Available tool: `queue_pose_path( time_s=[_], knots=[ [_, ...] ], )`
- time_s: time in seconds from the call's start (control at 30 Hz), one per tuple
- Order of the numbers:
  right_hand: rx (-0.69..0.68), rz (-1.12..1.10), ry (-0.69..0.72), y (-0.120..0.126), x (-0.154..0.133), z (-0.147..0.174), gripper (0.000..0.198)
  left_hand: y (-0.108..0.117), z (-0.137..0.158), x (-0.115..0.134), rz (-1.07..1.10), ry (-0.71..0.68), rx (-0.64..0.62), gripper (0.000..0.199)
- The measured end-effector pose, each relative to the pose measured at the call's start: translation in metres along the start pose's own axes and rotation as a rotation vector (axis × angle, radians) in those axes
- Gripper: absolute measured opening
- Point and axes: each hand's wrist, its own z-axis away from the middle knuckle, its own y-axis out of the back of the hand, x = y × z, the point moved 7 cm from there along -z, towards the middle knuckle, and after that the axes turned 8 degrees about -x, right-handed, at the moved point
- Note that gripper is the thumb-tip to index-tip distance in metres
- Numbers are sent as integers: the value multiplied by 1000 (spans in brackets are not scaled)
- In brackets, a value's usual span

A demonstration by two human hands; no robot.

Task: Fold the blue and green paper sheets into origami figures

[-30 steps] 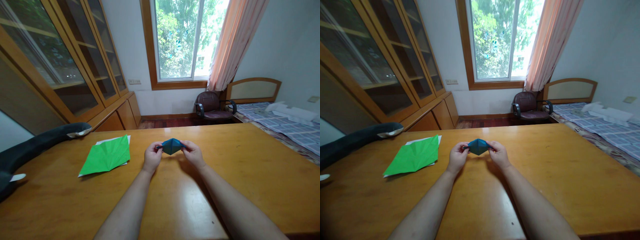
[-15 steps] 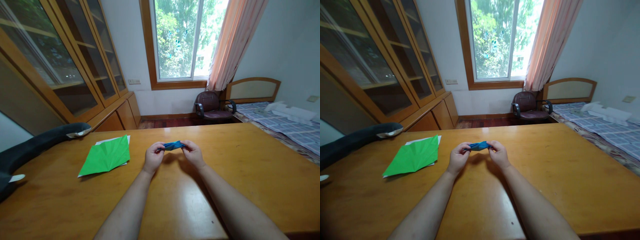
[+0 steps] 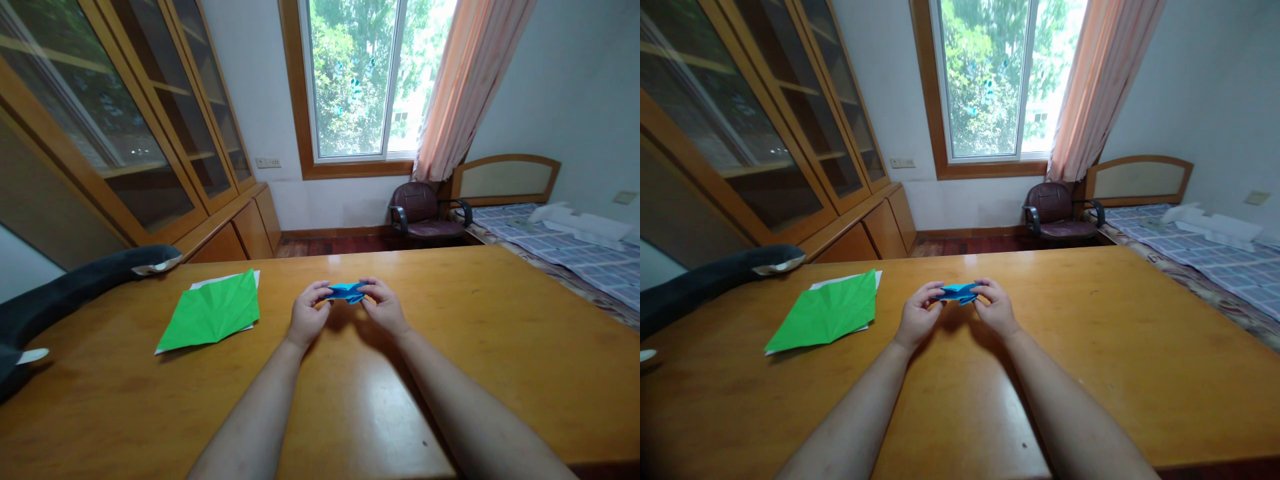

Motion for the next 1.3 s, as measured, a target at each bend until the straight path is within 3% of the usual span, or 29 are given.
queue_pose_path(
  time_s=[0.23, 0.47, 0.67, 1.03, 1.3],
  knots=[
    [-62, 58, -45, -6, 9, 1, 11, -6, 1, -6, -180, -27, -157, 38],
    [-128, 70, -93, -9, 24, 3, 10, -11, 2, -4, -337, -12, -321, 36],
    [-170, 53, -113, -9, 24, 3, 7, -11, -1, -2, -234, -1, -314, 55],
    [-233, -22, -86, -11, 13, 3, 12, -5, -2, -1, -124, 12, -232, 57],
    [-298, -68, -81, -15, 12, 4, 13, -7, -2, 0, -91, 33, -261, 54]
  ],
)
